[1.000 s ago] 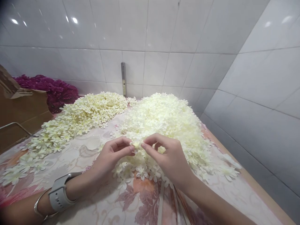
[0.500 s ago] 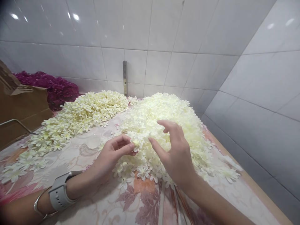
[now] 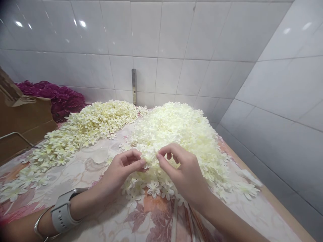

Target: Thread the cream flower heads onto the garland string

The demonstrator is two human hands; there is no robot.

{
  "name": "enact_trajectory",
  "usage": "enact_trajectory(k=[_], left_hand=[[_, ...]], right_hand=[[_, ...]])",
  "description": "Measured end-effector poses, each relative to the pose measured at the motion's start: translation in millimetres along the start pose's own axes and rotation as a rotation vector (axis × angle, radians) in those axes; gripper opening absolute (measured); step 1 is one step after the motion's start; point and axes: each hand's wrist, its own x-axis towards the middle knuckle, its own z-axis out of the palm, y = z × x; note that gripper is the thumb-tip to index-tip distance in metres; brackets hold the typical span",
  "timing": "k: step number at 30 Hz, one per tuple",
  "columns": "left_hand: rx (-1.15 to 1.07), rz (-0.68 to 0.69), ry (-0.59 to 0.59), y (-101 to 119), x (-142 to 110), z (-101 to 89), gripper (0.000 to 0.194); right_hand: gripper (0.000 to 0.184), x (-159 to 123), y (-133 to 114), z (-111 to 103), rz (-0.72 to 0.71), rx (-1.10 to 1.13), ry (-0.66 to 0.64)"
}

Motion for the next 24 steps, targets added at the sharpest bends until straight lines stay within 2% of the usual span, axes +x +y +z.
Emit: enact_trajectory(k=[3, 5, 8, 10, 13, 15, 19, 24], left_hand=[[0.017, 0.010, 0.016, -0.7, 0.7, -0.2, 0.014], [0.021, 0.009, 0.011, -0.7, 0.6, -0.3, 0.014], [0.023, 0.007, -0.025, -0.6, -0.4, -0.7, 0.014], [0.029, 0.009, -0.042, -0.8, -0.7, -1.3, 0.014], [0.039, 0.010, -0.029, -1.1, -0.3, -2.0, 0.014], [0.034, 0.003, -0.027, -0.9, -0.1, -1.9, 0.013], [-0.001, -0.005, -0.078, 0.9, -1.3, -0.3, 0.013], [-0.021, -0.044, -0.102, 3.7, -2.9, 1.1, 0.016]], right_hand=[[0.004, -0.2, 2.1, 1.5, -0.019, -0.048, 0.121], [0.010, -1.1, 1.3, 3.6, -0.103, -0.080, 0.166], [0.007, -1.6, -1.1, 5.7, -0.238, -0.067, 0.049], [0.010, -1.0, -1.5, 5.3, -0.236, -0.055, -0.019], [0.008, 0.1, 0.0, 3.2, -0.160, -0.124, 0.106], [0.010, 0.1, 0.2, 2.9, -0.168, -0.166, 0.185], [0.005, -2.5, -2.7, 6.0, -0.288, -0.080, 0.028], [0.010, -4.0, -3.7, 5.6, -0.179, -0.015, -0.009]])
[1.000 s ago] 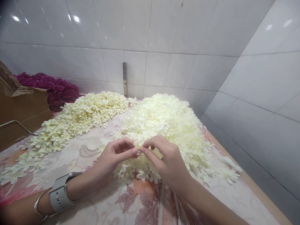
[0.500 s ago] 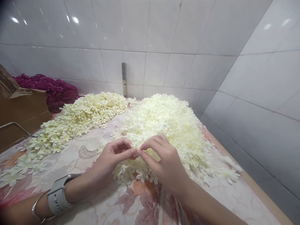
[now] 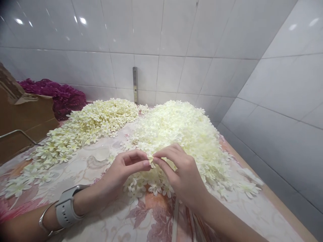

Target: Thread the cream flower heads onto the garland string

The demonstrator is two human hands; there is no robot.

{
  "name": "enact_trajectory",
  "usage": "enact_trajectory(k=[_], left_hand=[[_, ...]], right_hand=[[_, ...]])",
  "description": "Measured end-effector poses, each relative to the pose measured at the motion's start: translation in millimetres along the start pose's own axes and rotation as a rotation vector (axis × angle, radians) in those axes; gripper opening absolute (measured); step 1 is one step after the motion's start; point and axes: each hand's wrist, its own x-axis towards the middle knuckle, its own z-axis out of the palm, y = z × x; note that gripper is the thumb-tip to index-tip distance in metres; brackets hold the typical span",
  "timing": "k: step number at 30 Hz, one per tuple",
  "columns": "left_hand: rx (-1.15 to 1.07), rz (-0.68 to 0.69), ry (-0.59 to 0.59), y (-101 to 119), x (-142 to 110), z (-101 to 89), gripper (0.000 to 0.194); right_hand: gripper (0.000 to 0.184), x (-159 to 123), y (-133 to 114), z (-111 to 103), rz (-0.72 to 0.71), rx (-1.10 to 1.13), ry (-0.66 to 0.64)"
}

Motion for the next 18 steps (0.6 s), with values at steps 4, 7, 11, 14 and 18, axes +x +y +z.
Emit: enact_trajectory(k=[4, 7, 11, 14, 18], left_hand=[[-0.005, 0.012, 0.005, -0.4, 0.1, -1.4, 0.012], [-0.001, 0.021, 0.012, -1.4, 0.2, -2.4, 0.009], [-0.016, 0.017, 0.049, -1.9, 0.1, -2.0, 0.009], [-0.022, 0.011, 0.050, -1.6, 0.0, -1.2, 0.012], [-0.020, -0.003, 0.023, -0.8, 0.1, -0.6, 0.015]], right_hand=[[0.010, 0.7, -0.6, -2.4, 0.126, 0.047, -0.012], [0.014, 1.5, -1.1, -3.1, 0.211, 0.078, -0.033], [0.007, 2.2, 0.9, -3.6, 0.198, -0.044, 0.144], [0.009, 2.8, 1.6, -3.3, 0.061, -0.100, 0.165], [0.010, 3.6, -1.5, -3.2, 0.044, -0.004, -0.026]])
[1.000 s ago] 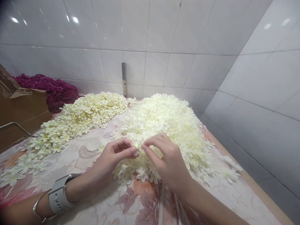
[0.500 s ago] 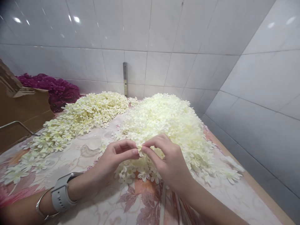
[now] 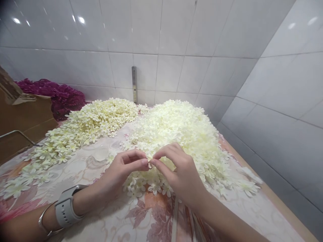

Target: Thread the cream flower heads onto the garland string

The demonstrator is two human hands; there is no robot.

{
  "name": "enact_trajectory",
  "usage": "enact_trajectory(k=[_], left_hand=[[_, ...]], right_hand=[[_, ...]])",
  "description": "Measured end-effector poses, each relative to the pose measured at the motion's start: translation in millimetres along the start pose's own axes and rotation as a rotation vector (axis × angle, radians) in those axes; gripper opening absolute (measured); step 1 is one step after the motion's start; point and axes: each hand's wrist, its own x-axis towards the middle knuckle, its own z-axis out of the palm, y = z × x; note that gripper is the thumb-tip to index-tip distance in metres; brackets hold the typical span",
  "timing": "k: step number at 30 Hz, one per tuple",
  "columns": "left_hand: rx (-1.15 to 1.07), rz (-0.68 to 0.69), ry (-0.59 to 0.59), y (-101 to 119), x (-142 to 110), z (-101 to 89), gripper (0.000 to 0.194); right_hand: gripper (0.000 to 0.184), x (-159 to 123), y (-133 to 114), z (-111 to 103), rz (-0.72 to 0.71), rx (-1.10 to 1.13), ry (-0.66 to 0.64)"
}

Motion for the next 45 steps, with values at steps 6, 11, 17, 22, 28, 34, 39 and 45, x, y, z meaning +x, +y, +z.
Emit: enact_trajectory(k=[6, 11, 17, 22, 28, 34, 39, 45], left_hand=[[-0.018, 0.000, 0.008, -0.6, 0.5, 0.0, 0.012], [-0.040, 0.004, 0.010, -2.6, 1.2, -0.7, 0.011], [-0.024, -0.014, -0.015, -1.2, 0.5, -0.5, 0.014], [-0.031, -0.015, -0.004, -2.9, 0.1, -0.8, 0.014], [-0.064, -0.017, 0.028, -3.7, 1.0, -1.8, 0.011], [-0.050, -0.029, -0.016, -0.9, -0.4, 0.3, 0.009], [-0.036, -0.052, 0.000, 1.8, -3.1, 2.6, 0.010], [-0.036, -0.053, 0.013, 1.4, -2.9, 2.7, 0.009]], right_hand=[[0.013, -0.3, -0.1, -3.5, 0.184, 0.078, 0.005], [0.008, -1.2, 3.3, -0.9, 0.064, -0.041, 0.162], [0.011, -1.2, -1.6, 1.3, 0.048, 0.041, -0.026], [0.015, -1.6, -0.6, -1.0, 0.160, 0.121, -0.063], [0.010, -2.8, 2.4, -0.4, 0.137, -0.038, 0.157], [0.012, -1.8, -0.8, 0.9, 0.074, 0.060, -0.045], [0.016, -1.0, -3.0, -1.9, 0.125, 0.099, -0.047], [0.015, -1.5, -2.5, -1.6, 0.175, 0.154, -0.052]])
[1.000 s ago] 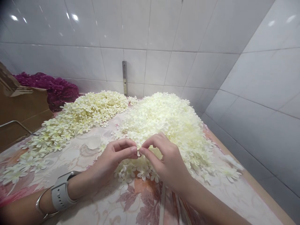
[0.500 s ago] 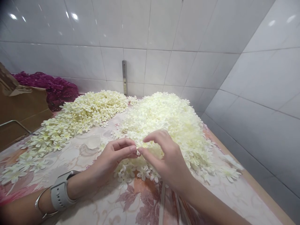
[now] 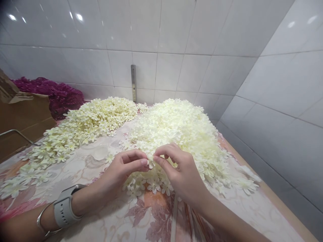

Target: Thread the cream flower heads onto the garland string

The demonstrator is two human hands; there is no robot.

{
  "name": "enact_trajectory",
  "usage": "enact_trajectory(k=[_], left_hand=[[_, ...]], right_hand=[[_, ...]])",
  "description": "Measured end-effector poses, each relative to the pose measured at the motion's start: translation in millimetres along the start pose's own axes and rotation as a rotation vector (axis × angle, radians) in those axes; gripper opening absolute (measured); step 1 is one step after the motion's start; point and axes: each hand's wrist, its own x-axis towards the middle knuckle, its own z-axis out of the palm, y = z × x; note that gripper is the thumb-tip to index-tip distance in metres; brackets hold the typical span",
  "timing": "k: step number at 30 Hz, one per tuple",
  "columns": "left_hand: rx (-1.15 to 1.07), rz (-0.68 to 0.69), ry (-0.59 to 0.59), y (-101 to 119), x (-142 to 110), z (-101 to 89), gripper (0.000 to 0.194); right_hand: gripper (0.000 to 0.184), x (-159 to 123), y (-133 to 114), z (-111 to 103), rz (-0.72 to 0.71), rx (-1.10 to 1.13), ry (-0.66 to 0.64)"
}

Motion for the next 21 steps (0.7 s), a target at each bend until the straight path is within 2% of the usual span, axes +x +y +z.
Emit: enact_trajectory(k=[3, 6, 8, 11, 13, 21], left_hand=[[-0.024, -0.007, 0.011, -2.2, 1.6, -1.5, 0.005], [-0.047, 0.006, 0.013, -4.2, 3.0, -2.9, 0.005], [-0.049, 0.007, 0.007, -4.5, 3.1, -3.3, 0.005], [-0.041, -0.006, -0.002, -3.3, 1.9, -2.9, 0.005], [-0.033, -0.009, -0.008, -2.0, 0.9, -2.3, 0.006], [-0.033, -0.020, 0.004, -0.7, -0.3, -0.7, 0.005]], right_hand=[[0.014, -0.1, 2.3, 0.2, 0.035, -0.007, 0.041], [0.004, -0.4, 4.8, 0.7, 0.029, -0.104, 0.229], [0.003, -0.5, 5.3, 1.4, -0.021, -0.156, 0.271], [0.005, -0.4, 3.8, 2.3, -0.084, -0.130, 0.116], [0.011, -0.6, 2.3, 2.4, -0.070, -0.092, 0.035], [0.016, -2.4, 2.7, 2.5, 0.104, 0.029, -0.011]])
